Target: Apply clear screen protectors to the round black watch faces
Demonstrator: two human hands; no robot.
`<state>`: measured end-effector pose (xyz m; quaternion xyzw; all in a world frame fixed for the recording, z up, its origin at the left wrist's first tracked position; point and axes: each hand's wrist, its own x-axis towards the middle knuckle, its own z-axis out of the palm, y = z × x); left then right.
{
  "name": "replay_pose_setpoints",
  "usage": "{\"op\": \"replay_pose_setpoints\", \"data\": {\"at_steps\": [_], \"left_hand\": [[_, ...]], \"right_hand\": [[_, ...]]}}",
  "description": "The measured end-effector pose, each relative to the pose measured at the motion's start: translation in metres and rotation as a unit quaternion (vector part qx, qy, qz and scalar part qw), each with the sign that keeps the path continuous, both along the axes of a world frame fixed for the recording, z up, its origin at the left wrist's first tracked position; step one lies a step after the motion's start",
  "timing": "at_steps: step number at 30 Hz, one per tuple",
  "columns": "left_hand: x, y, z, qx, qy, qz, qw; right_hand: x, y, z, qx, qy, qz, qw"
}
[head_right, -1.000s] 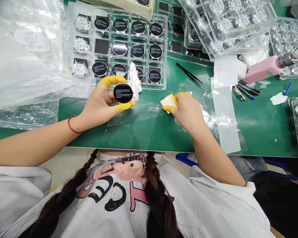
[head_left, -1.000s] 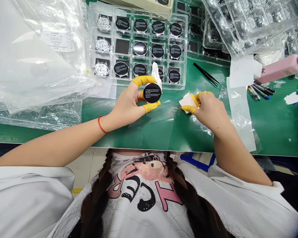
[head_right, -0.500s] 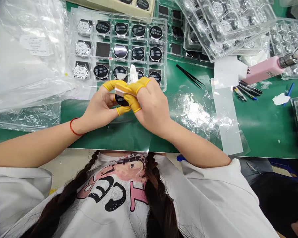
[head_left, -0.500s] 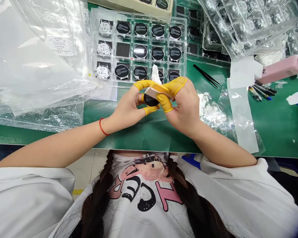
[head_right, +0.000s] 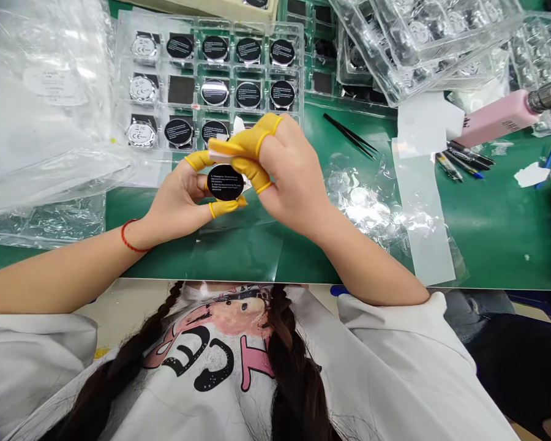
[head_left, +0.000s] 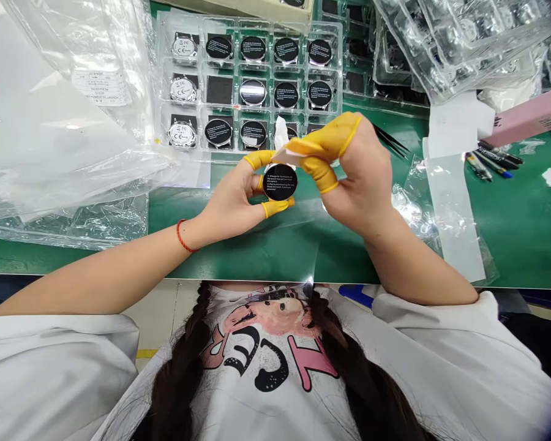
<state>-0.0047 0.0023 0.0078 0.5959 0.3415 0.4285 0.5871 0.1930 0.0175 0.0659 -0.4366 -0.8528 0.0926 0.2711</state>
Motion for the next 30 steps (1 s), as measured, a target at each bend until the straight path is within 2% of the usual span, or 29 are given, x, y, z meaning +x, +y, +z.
{"op": "replay_pose_setpoints", "data": {"at_steps": [3, 7, 11, 17, 21, 23, 26, 28, 30], "left_hand": [[0.0, 0.001, 0.0, 0.004, 0.006, -0.002, 1.0], [-0.003, 0.004, -0.002, -0.005, 0.013, 0.024, 1.0], [-0.006, 0.006, -0.003, 0.0, 0.007, 0.049, 0.999], [-0.012, 0.01, 0.004, 0.008, 0.004, 0.059, 0.998], [-0.011, 0.017, -0.001, 0.019, 0.003, 0.044, 0.999], [-0.009, 0.02, -0.007, 0.027, 0.001, 0.036, 0.999], [-0.006, 0.022, -0.015, 0.038, 0.002, 0.024, 0.999], [-0.005, 0.022, -0.017, 0.034, -0.001, 0.009, 0.999], [-0.004, 0.02, -0.015, 0.025, -0.01, -0.011, 1.0]], "right_hand": [[0.0, -0.002, 0.002, 0.024, -0.024, 0.05, 0.998], [-0.004, -0.001, -0.004, -0.021, -0.053, 0.061, 0.997], [-0.004, -0.001, -0.01, -0.001, -0.06, 0.074, 0.995], [-0.011, -0.01, -0.02, 0.006, -0.041, 0.056, 0.998], [-0.011, -0.011, -0.011, -0.03, -0.032, 0.037, 0.998], [0.002, -0.008, 0.001, 0.0, 0.02, 0.007, 1.0], [0.045, 0.002, 0.006, 0.028, 0.102, -0.103, 0.989], [0.081, 0.013, -0.006, -0.009, 0.102, -0.155, 0.983], [0.11, 0.025, -0.025, -0.051, 0.057, -0.176, 0.982]]}}
